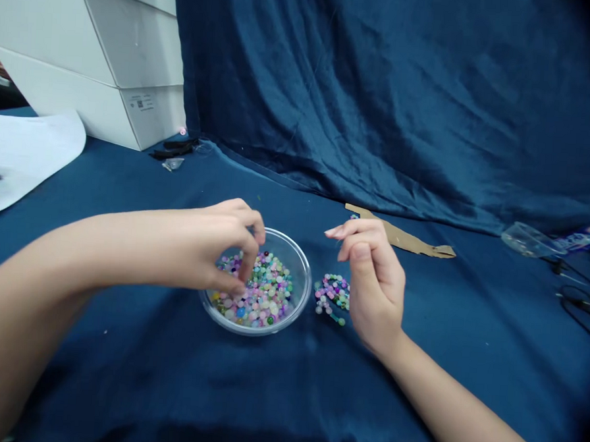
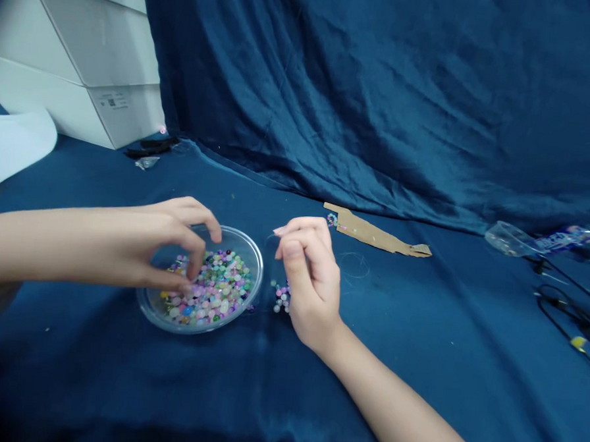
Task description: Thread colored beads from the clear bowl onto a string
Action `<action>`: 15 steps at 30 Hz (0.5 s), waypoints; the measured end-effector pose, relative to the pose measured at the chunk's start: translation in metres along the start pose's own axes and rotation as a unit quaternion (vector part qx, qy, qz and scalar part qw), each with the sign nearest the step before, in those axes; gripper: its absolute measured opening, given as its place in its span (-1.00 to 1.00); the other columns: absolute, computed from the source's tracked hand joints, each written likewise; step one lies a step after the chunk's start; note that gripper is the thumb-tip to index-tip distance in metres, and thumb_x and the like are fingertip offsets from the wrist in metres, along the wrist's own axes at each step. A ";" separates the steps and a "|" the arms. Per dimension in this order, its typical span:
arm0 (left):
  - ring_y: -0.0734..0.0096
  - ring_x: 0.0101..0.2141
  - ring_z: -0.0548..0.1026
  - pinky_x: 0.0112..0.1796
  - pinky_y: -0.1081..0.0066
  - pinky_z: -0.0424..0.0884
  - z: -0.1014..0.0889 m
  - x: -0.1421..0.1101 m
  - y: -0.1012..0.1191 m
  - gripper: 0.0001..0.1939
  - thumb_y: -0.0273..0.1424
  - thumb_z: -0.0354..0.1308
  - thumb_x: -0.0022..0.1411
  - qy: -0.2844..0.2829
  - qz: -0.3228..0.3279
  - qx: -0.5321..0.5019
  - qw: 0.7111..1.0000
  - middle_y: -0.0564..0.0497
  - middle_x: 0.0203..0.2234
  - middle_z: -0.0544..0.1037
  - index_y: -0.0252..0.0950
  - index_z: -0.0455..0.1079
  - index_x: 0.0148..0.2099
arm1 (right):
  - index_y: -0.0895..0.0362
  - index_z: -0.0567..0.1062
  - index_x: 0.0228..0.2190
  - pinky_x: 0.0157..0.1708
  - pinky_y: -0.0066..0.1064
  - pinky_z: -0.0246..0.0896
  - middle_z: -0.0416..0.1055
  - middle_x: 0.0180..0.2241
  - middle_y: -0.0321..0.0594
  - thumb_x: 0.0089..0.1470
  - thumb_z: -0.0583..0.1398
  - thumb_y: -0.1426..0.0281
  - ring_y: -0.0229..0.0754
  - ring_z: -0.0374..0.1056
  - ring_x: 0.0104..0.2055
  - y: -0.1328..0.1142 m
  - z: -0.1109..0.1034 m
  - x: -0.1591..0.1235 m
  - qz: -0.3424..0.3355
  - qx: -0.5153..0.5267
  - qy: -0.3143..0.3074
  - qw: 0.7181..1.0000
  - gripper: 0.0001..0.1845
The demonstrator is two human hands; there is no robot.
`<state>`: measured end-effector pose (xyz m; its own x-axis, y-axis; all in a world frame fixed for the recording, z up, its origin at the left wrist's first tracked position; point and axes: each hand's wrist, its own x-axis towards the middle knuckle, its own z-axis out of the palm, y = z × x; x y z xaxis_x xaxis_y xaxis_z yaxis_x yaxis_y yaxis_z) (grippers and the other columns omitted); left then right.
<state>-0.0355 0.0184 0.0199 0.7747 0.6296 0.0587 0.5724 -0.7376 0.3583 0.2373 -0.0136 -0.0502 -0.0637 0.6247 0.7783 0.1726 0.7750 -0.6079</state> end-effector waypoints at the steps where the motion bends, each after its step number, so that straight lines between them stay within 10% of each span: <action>1: 0.16 0.10 0.47 -0.01 0.40 0.44 0.000 -0.002 0.001 -0.99 -0.33 0.41 0.23 -0.021 -0.016 0.010 1.000 0.03 0.04 0.59 -0.09 0.67 -0.27 | 0.06 0.49 -0.36 0.03 -0.10 0.27 0.40 -0.20 -0.17 0.51 0.10 0.37 -0.02 0.40 -0.05 0.000 0.000 0.001 0.006 0.004 0.012 1.000 -0.67; 15: 0.07 -0.05 0.38 -0.03 0.22 0.17 0.012 0.006 0.006 -0.87 -0.34 0.40 0.23 -0.075 -0.013 0.058 0.995 0.01 -0.16 0.64 -0.01 0.73 -0.36 | 0.07 0.47 -0.36 -0.13 -0.19 0.23 0.34 -0.32 -0.22 0.53 0.11 0.35 -0.10 0.32 -0.20 -0.004 0.000 0.000 0.036 -0.011 -0.051 0.998 -0.66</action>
<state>-0.0242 0.0149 0.0113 0.7861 0.6112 -0.0919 0.6127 -0.7508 0.2467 0.2368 -0.0170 -0.0475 -0.1495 0.6853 0.7127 0.2017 0.7268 -0.6566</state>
